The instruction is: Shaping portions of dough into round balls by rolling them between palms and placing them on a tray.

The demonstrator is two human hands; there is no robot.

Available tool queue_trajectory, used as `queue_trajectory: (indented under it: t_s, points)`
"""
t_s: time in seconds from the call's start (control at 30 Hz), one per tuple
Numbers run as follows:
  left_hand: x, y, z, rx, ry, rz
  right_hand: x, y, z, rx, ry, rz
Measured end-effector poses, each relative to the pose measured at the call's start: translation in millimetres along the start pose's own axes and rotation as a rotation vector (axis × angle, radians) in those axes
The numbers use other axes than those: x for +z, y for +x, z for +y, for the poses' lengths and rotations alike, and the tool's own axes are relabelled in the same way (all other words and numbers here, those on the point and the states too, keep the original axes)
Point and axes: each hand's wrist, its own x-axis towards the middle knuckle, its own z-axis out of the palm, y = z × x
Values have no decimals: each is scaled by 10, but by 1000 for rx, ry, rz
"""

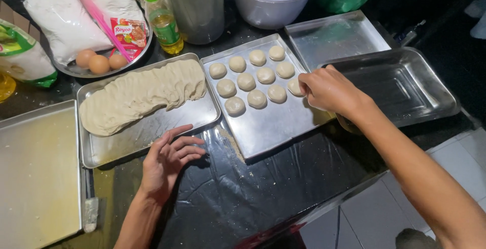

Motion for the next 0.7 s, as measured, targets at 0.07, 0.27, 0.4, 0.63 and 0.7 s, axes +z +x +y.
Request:
queue_trajectory:
  t_s: [0.07, 0.27, 0.4, 0.63, 0.7]
  points:
    - [-13, 2, -11, 3, -8, -9, -15, 7, -93, 31, 11, -31]
    - [-24, 1, -4, 15, -1, -30, -14, 16, -159, 93, 49, -67]
    - [-25, -8, 9, 19, 3, -42, -21, 23, -171, 152, 44, -152]
    - [-15, -11, 11, 30, -2, -49, -77, -22, -269, 101, 31, -98]
    - [-26, -9, 10, 25, -6, -31, -182, -41, -419, 111, 50, -139]
